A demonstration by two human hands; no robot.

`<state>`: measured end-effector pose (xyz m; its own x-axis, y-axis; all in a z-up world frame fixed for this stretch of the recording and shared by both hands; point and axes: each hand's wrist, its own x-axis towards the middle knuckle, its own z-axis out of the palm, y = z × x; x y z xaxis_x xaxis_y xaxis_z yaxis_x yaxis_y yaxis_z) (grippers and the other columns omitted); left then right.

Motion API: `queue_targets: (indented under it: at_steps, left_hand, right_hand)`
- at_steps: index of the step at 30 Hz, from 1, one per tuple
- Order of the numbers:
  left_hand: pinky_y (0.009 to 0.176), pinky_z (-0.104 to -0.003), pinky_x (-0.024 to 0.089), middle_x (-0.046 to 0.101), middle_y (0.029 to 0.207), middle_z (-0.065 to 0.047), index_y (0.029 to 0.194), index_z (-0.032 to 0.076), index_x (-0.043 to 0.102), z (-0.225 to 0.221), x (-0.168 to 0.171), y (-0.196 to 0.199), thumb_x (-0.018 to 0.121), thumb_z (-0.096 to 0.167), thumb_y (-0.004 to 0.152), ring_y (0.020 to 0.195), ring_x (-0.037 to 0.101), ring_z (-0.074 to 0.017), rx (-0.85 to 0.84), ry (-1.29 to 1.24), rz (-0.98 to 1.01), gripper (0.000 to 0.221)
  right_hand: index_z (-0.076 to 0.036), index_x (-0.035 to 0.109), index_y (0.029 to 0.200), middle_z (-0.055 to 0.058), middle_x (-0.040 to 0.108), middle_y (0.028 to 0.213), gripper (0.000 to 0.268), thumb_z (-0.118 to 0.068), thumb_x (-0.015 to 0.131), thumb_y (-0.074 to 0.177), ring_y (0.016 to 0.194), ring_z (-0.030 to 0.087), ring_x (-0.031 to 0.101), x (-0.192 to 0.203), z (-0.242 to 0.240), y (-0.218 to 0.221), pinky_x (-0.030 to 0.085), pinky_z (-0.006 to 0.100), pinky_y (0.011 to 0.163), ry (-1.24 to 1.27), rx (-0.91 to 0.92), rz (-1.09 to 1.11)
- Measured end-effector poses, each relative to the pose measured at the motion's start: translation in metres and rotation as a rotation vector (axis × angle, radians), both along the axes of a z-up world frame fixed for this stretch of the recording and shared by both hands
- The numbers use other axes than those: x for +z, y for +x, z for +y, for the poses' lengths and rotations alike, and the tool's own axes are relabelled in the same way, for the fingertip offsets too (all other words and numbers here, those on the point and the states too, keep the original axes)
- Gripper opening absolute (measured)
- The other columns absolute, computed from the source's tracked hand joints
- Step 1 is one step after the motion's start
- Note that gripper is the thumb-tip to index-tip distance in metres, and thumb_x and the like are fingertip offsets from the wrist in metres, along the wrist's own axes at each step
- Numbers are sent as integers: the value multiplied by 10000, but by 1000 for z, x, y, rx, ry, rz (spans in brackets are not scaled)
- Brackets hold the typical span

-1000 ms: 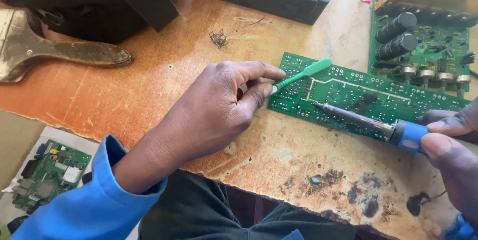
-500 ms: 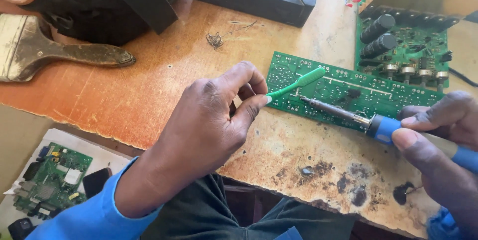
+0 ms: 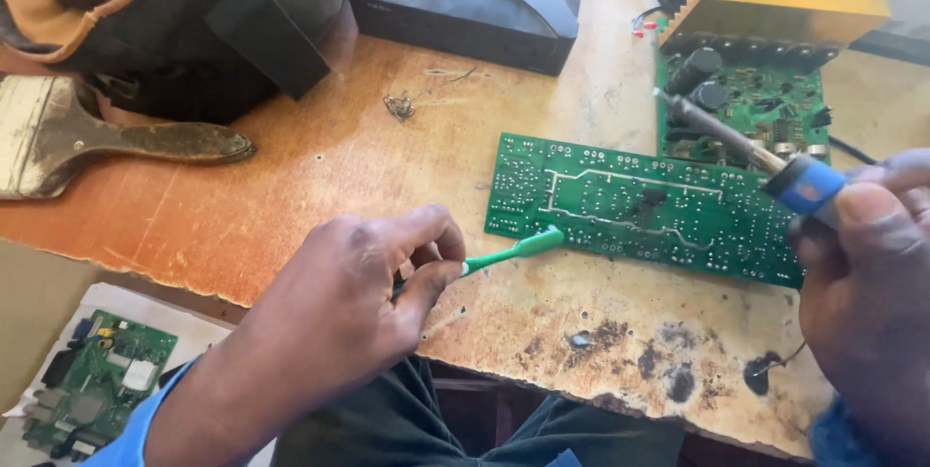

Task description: A person performs electronics repair by inspecting, cleaning, and soldering components on a circuit board.

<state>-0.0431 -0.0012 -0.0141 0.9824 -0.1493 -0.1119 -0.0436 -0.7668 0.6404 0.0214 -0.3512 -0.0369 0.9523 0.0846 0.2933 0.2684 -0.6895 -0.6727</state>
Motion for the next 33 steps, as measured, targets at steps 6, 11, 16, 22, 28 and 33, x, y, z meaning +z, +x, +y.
queue_targets:
  at_steps: [6, 11, 16, 22, 28, 33]
  left_hand:
    - [522, -395, 459, 697, 580, -29, 876, 237, 680, -2, -2, 7, 696, 179, 864, 489, 621, -239, -12, -68, 8, 62]
    - [505, -329, 463, 752, 679, 47, 897, 232, 703, 14, 13, 5, 713, 210, 902, 496, 624, -165, -160, -119, -4, 25]
    - [487, -313, 432, 714, 636, 43, 840, 204, 708, 22, 28, 11, 729, 208, 889, 460, 545, -120, -47, -152, -79, 54]
    - [438, -244, 446, 657, 742, -37, 905, 86, 642, 11, 25, 41, 624, 125, 965, 515, 555, -100, 246, -499, -103, 74]
    - [473, -260, 451, 643, 809, -17, 1004, 123, 605, -10, 15, 87, 571, 110, 954, 521, 537, -95, 207, -538, -194, 62]
    - [614, -363, 462, 706, 781, 29, 1006, 151, 609, -23, -7, 119, 609, 145, 936, 664, 632, -179, 61, -310, -281, 70]
  right_hand:
    - [15, 513, 1240, 219, 611, 1055, 254, -104, 594, 1030, 935, 255, 735, 22, 32, -8, 614, 344, 908, 77, 382, -202]
    - [-19, 586, 1262, 258, 702, 1289, 684, -333, 855, 717, 1203, 380, 712, 36, 51, 14, 546, 505, 1128, -184, 633, -343]
    - [-171, 538, 1348, 159, 666, 1364, 921, -596, 864, 599, 1196, 326, 679, 22, 56, 22, 513, 484, 985, -317, 614, -184]
    - [-195, 544, 1281, 98, 723, 1249, 730, -453, 887, 690, 1057, 238, 733, 33, 52, 29, 558, 369, 849, -307, 546, -125]
    - [-65, 454, 1222, 237, 701, 1264, 631, -269, 789, 728, 1163, 309, 751, 62, 44, 40, 643, 371, 992, 91, 483, -40]
    - [-94, 471, 1193, 194, 584, 1264, 529, -405, 690, 825, 977, 404, 813, 76, 52, 46, 719, 456, 906, 429, 469, 135]
